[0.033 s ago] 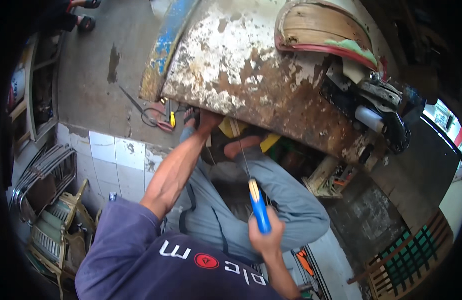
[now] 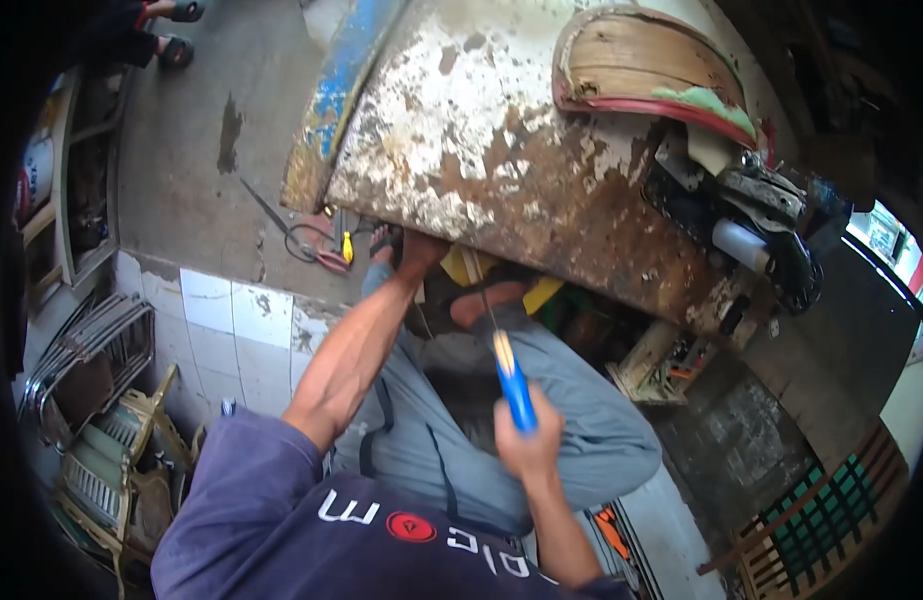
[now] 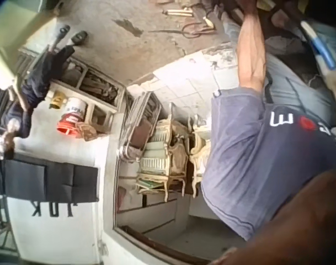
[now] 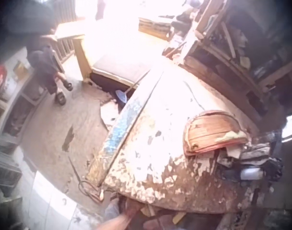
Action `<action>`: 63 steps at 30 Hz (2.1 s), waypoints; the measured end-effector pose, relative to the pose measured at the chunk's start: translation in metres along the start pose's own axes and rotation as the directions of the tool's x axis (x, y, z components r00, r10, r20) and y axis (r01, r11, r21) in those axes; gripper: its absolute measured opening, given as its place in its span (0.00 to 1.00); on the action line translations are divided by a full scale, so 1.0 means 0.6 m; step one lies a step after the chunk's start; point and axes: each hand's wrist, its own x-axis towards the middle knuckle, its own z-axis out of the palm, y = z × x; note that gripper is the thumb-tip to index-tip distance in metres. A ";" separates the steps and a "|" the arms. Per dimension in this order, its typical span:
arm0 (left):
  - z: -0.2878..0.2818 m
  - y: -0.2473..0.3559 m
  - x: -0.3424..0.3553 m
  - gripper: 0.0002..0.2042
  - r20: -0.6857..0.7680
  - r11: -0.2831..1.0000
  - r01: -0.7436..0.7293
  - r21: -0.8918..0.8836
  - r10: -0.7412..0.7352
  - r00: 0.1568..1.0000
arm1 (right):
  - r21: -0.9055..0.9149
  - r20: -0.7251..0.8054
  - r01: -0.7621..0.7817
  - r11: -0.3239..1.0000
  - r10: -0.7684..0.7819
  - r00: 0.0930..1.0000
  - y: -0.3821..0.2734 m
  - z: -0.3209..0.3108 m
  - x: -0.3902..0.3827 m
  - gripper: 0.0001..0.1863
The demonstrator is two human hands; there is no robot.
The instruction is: The person cuts a wooden block with a hand saw and checks the cut wood.
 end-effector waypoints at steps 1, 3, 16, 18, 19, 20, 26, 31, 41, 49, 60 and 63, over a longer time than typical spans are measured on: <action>0.005 0.008 0.007 0.19 -0.107 0.999 -0.032 0.009 0.033 0.994 | -0.033 -0.032 0.069 0.997 -0.070 0.997 -0.001 0.045 0.082 0.07; 0.005 0.031 0.019 0.17 -0.103 0.995 -0.080 0.065 0.087 0.991 | 0.069 0.037 0.036 0.997 -0.038 0.999 0.022 0.120 0.212 0.09; -0.005 0.031 0.017 0.18 -0.227 0.999 -0.042 -0.016 0.037 0.973 | 0.089 -0.006 0.135 0.987 -0.135 0.991 0.026 0.109 0.168 0.08; -0.013 0.035 0.024 0.21 0.202 0.998 0.029 0.060 -0.040 0.978 | -0.071 0.026 0.028 0.997 -0.026 0.999 -0.007 0.114 0.204 0.08; -0.016 0.042 0.023 0.21 0.309 0.991 -0.041 0.125 0.001 0.951 | -0.035 0.025 0.061 0.998 -0.060 0.998 0.010 0.097 0.192 0.08; -0.008 0.035 0.004 0.21 0.315 0.991 -0.047 0.124 0.005 0.949 | 0.018 0.030 0.093 0.996 -0.093 0.995 0.014 0.095 0.164 0.08; -0.011 -0.012 0.003 0.19 0.190 0.976 0.157 -0.150 -0.128 0.973 | -0.016 0.063 -0.057 0.998 0.058 0.996 -0.010 -0.057 -0.097 0.10; 0.011 0.018 0.031 0.18 0.002 0.999 -0.032 0.026 0.032 0.999 | -0.013 -0.086 0.136 0.991 -0.137 0.987 0.003 0.133 0.197 0.10; 0.009 -0.018 0.007 0.21 -0.182 0.993 -0.109 -0.050 0.098 0.978 | 0.021 0.002 0.008 1.000 -0.008 1.000 0.009 -0.005 -0.031 0.10; 0.004 -0.068 0.002 0.23 -0.072 0.995 -0.078 -0.063 0.073 0.995 | 0.013 0.086 0.095 0.995 -0.095 0.992 -0.003 0.055 0.046 0.09; 0.008 0.001 0.030 0.21 0.191 1.000 0.011 -0.021 -0.007 0.982 | -0.059 0.011 0.058 0.997 -0.057 0.998 -0.027 0.105 0.191 0.08; 0.016 -0.048 0.003 0.21 -0.016 0.996 0.080 -0.041 -0.081 0.997 | -0.066 0.094 0.085 0.994 -0.079 0.992 -0.049 0.020 0.031 0.06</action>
